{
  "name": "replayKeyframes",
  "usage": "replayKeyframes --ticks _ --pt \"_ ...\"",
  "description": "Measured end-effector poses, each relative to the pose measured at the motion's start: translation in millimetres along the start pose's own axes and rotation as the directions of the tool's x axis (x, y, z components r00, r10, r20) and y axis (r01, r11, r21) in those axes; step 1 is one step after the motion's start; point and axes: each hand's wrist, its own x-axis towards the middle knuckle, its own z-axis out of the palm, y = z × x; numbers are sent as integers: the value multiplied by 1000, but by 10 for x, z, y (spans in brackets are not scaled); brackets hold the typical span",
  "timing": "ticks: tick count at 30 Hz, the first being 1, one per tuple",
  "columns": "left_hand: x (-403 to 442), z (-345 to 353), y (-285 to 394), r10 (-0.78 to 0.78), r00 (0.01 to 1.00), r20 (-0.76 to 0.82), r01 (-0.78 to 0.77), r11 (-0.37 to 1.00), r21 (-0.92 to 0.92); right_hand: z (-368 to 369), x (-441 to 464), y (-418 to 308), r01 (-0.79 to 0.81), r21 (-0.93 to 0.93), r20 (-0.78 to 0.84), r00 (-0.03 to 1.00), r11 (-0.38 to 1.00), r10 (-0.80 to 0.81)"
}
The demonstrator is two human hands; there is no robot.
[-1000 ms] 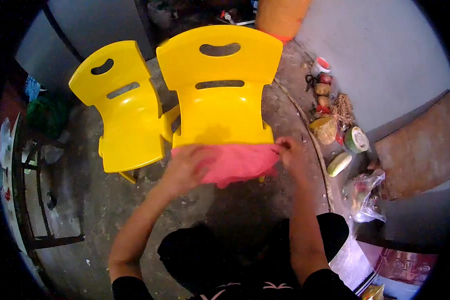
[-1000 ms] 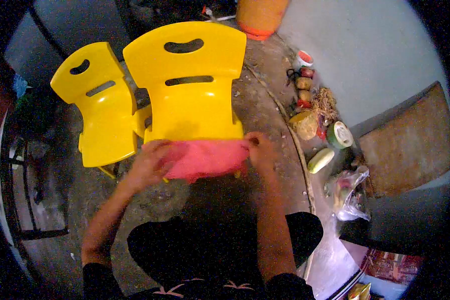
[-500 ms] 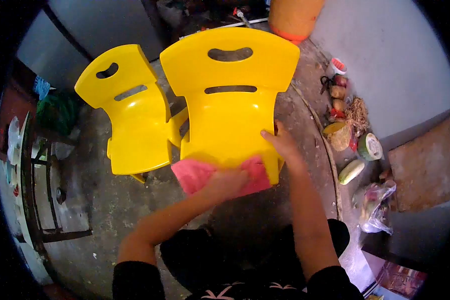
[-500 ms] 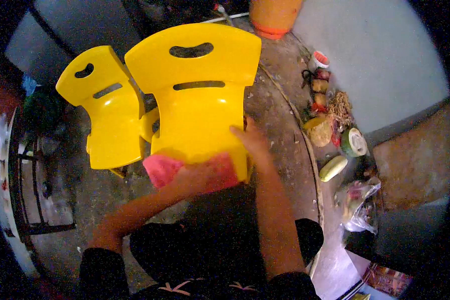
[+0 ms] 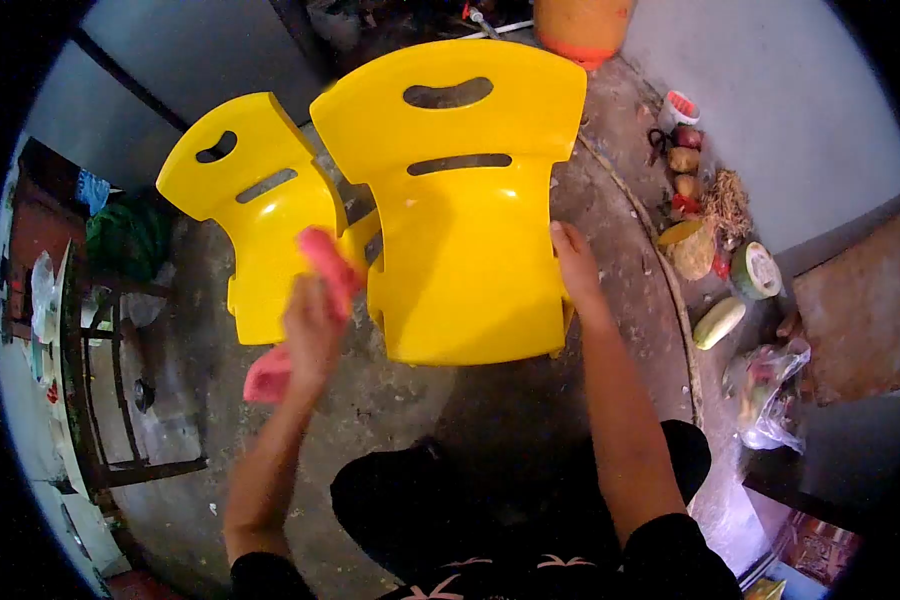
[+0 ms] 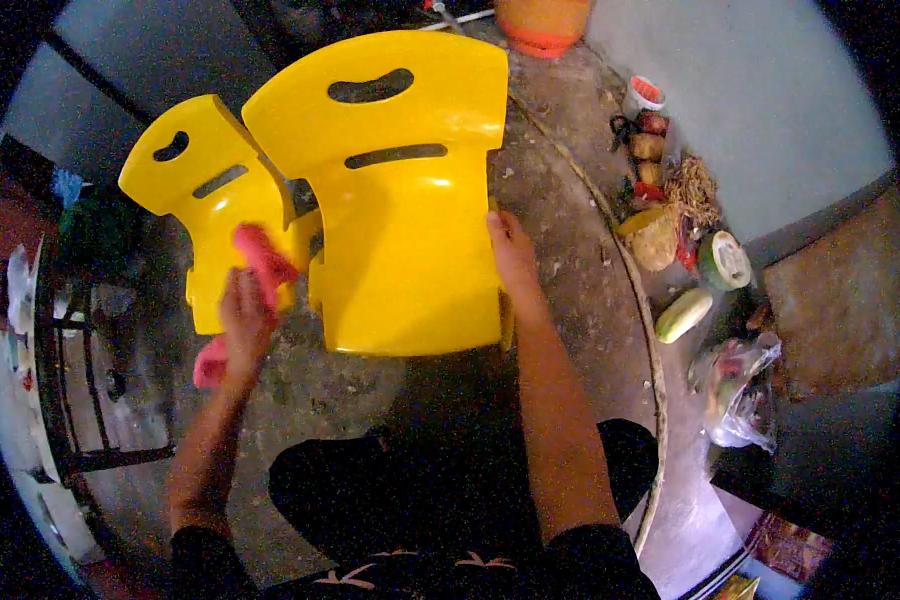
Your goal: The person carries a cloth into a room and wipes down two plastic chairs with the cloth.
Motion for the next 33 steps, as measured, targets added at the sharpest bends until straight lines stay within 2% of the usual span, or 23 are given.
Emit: replayKeyframes --ticks 1,2,3,4,5,6,7,8,10,12,15,17,19,21,24,25,26,28,29,30,31,32,33 --pt "-35 207 387 -78 986 148 122 938 -323 -14 60 135 48 -74 -15 999 996 -49" --pt "-50 448 541 155 937 314 -132 987 -93 -39 114 262 97 -149 -30 994 984 -102" --pt "-92 786 721 316 866 387 -295 949 -115 -79 135 324 141 -224 -44 987 964 -154" --pt "-134 1123 903 466 764 446 -442 882 -164 -102 67 236 153 -143 23 988 978 -152" --pt "-176 1422 1030 655 660 367 -669 735 -111 -103 -58 89 156 -59 93 984 986 -150" --pt "-143 1635 1061 716 607 345 -743 665 -72 -99 -123 2 151 26 162 975 988 -153" --pt "-109 1845 1097 771 550 321 -808 588 -29 -110 -33 210 223 3 163 962 975 -220" --pt "-32 1967 1129 729 592 343 -771 637 -24 -124 159 601 293 -21 167 944 956 -286" --pt "25 2079 1071 654 637 408 -726 687 32 -98 157 525 264 -108 140 958 958 -249" --pt "27 2072 950 587 651 481 -718 682 138 -128 50 229 67 -226 61 997 972 -54" --pt "-85 1489 742 494 589 640 -734 659 167 -120 88 296 128 -263 63 991 956 -116" --pt "-167 1063 491 407 506 760 -792 569 222 -68 29 222 79 -320 -7 996 944 -85" --pt "-247 718 246 250 537 806 -723 629 287 -46 -50 153 39 -348 -39 998 937 -56" --pt "-323 485 69 154 622 768 -703 542 460 -70 -64 85 29 -359 -24 999 933 -41" --pt "-152 239 -10 42 878 477 -354 729 586 -78 19 212 -33 -352 -36 999 935 22" --pt "-1 180 171 -65 943 327 -103 876 471 -68 20 202 -18 -347 -63 998 938 -5" --pt "180 148 417 -213 957 198 150 945 292 -46 -3 186 -5 -348 -87 996 937 -28" --pt "312 397 908 -4 999 -48 -1 995 -96 -20 -110 83 -7 -306 -103 994 952 -25" --pt "311 781 728 158 987 -23 -158 987 -21 -12 -194 -69 -17 -261 -94 996 965 -8" --pt "369 1012 957 272 946 177 -302 938 171 -12 -228 -165 -23 -214 -86 996 977 5" --pt "427 1243 1186 377 845 379 -499 811 305 -30 -204 -133 -16 -267 -70 998 964 -3" --pt "485 1472 1416 455 702 547 -682 651 334 -57 -143 -48 -4 -319 -51 999 948 -14" --pt "486 1883 1210 719 592 364 -804 556 209 -58 -91 -11 12 -369 -31 999 929 -25"
